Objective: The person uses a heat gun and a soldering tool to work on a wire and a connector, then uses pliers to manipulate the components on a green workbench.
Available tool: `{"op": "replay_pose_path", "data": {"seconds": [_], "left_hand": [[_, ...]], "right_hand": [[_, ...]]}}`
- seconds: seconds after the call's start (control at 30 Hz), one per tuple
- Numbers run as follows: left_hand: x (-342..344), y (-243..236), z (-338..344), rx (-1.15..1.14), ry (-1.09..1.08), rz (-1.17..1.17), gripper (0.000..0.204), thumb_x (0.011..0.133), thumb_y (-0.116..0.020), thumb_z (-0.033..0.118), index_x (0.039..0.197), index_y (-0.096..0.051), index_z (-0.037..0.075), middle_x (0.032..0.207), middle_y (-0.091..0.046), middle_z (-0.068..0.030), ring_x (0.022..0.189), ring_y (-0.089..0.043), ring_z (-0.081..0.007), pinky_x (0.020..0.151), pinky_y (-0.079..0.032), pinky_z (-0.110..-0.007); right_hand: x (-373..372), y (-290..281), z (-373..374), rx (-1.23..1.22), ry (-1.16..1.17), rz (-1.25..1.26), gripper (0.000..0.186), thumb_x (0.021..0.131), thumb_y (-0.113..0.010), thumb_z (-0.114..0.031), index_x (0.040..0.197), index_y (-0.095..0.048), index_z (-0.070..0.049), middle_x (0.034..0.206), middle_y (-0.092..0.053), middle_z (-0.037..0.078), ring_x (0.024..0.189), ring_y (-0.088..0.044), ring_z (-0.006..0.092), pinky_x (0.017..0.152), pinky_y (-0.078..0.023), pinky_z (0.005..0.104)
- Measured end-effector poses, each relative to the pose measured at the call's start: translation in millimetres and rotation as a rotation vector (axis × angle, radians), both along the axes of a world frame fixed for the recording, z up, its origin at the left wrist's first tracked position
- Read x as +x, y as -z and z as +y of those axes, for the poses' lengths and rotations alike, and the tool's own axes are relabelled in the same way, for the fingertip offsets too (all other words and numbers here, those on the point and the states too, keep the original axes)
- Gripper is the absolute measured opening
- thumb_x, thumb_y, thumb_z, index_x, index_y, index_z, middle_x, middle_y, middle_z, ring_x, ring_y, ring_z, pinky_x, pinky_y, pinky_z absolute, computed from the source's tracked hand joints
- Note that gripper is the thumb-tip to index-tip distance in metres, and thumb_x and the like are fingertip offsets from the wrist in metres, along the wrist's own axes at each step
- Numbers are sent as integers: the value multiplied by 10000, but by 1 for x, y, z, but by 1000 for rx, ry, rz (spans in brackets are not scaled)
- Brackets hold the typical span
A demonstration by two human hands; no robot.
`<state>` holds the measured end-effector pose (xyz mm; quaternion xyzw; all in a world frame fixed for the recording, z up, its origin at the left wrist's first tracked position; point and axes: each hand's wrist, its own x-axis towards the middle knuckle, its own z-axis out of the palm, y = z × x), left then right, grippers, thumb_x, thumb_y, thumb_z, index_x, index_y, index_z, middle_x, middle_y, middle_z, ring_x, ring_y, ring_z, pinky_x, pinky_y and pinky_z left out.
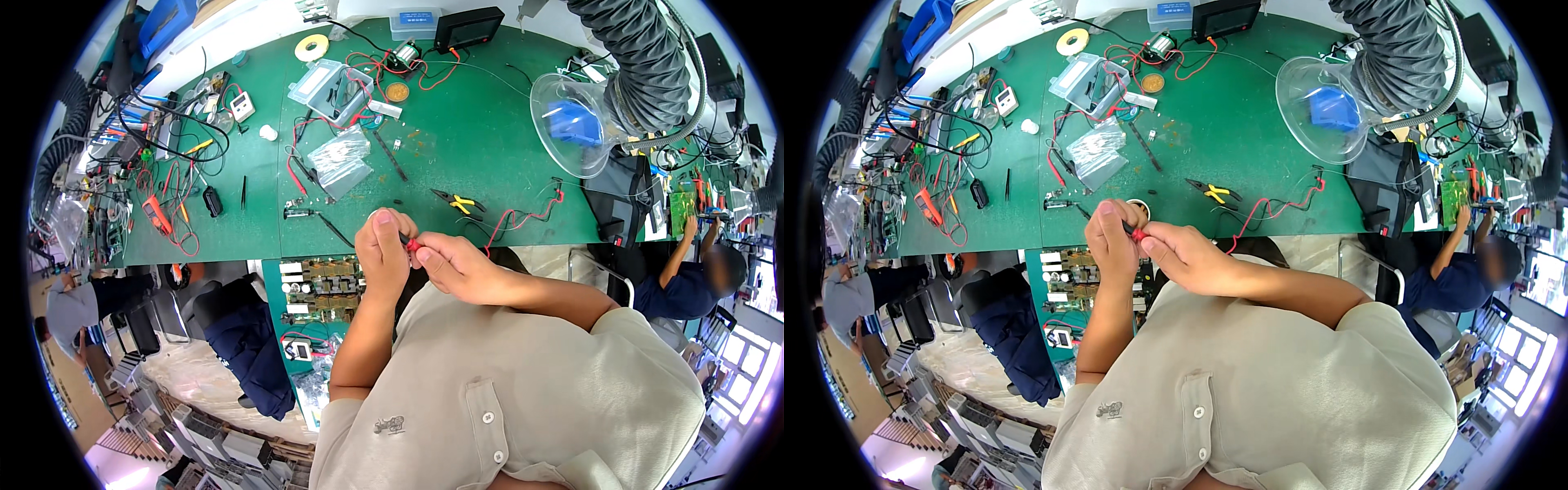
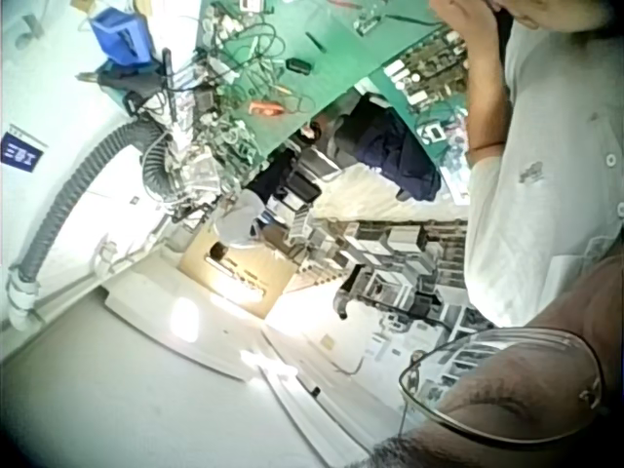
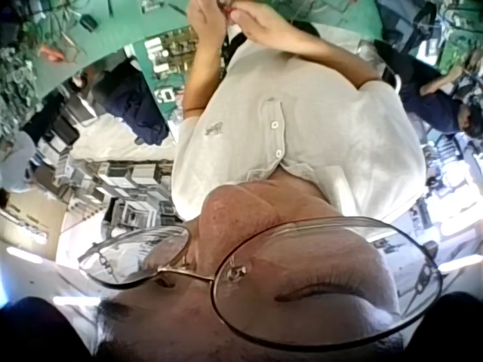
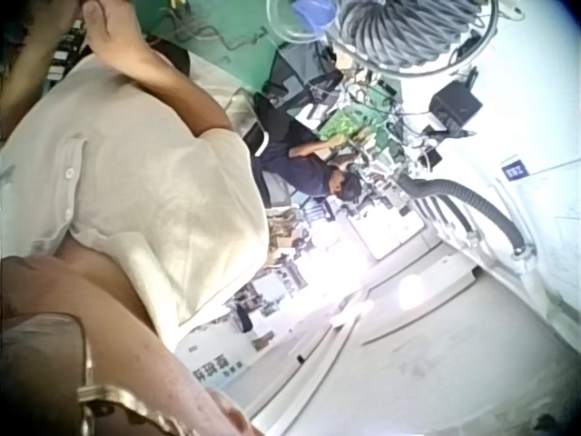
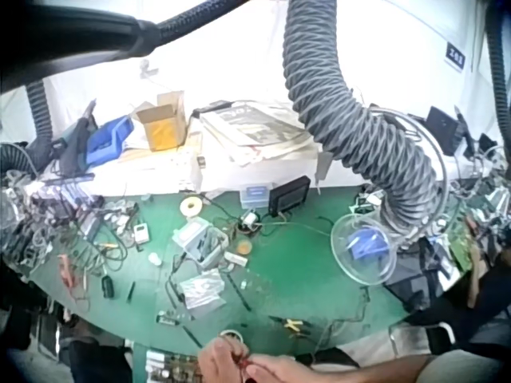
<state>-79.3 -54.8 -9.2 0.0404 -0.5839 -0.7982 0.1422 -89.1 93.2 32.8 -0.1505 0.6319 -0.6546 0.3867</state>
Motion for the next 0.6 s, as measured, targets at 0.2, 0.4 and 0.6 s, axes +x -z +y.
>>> {"op": "replay_pose_path", "data": {"seconds": [0.2, 0.4, 0.6], "left_hand": [[4, 4, 8, 76, -10, 24, 399, 1052, -349, 169, 677, -364, 34, 601, -400, -44, 521, -412, -133, 475, -329, -292], [10, 8, 11, 10, -12, 32, 406, 1054, -353, 177, 678, -380, 28, 603, -400, -44, 525, -413, -137, 479, -333, -295], [5, 15, -4, 89, 128, 76, 450, 1061, -361, 277, 711, -441, 6, 660, -477, -75, 617, -474, -178, 577, -402, -316]], "right_hand": [[4, 2, 1, 4, 16, 14, 293, 1034, -436, -253, 1009, -545, 18, 688, -496, 80, 614, -438, 135, 577, -404, 315], [7, 6, 2, 21, 14, 63, 283, 1032, -435, -240, 996, -541, 19, 698, -509, 94, 617, -446, 159, 587, -415, 335], [-2, 8, 2, -100, 1, -67, 286, 1042, -417, -269, 957, -521, -17, 651, -444, 14, 562, -386, 97, 527, -357, 273]]}}
